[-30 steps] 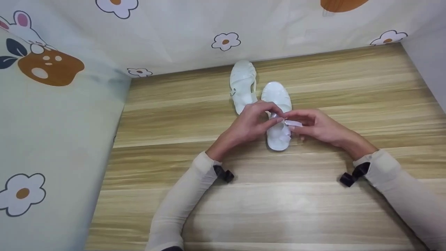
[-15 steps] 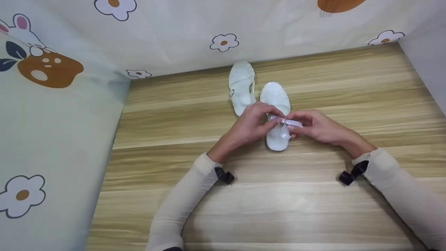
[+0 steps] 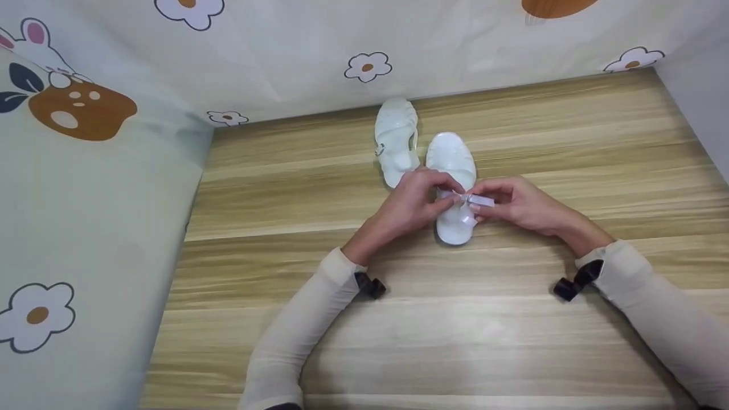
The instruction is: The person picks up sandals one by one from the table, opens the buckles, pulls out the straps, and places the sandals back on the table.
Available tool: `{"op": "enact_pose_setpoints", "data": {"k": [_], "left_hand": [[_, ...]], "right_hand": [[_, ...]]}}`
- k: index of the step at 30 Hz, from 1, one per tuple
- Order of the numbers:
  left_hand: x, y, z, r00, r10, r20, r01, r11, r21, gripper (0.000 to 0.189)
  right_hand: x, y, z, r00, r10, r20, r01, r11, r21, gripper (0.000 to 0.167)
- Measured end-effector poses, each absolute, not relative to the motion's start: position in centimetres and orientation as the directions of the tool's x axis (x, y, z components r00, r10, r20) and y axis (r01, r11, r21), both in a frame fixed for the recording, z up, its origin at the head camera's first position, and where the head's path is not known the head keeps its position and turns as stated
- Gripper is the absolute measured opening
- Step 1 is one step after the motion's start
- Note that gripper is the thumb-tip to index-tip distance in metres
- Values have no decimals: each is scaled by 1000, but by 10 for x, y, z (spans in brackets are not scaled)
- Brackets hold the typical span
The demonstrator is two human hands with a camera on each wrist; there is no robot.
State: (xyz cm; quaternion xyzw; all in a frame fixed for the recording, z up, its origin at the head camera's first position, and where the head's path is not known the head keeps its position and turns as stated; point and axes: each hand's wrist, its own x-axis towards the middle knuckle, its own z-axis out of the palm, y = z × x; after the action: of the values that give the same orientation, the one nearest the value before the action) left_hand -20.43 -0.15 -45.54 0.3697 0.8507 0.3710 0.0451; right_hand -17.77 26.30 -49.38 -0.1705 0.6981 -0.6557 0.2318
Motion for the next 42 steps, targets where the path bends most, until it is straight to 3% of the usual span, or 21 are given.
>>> {"op": "enact_pose_setpoints", "data": {"k": [19, 36, 42], "left_hand": [[-206, 0, -460, -755, 625, 198, 555, 450, 700, 11], [-203, -1, -460, -695, 674, 250, 620, 386, 683, 21], [-204, 0, -462, -722, 650, 237, 589, 396, 704, 15]], "right_hand": [[-179, 264, -498, -834, -545, -87, 50, 82, -995, 33], [-179, 265, -494, -829, -547, -119, 76, 100, -992, 36], [-180, 264, -493, -824, -555, -115, 76, 92, -993, 38]]}}
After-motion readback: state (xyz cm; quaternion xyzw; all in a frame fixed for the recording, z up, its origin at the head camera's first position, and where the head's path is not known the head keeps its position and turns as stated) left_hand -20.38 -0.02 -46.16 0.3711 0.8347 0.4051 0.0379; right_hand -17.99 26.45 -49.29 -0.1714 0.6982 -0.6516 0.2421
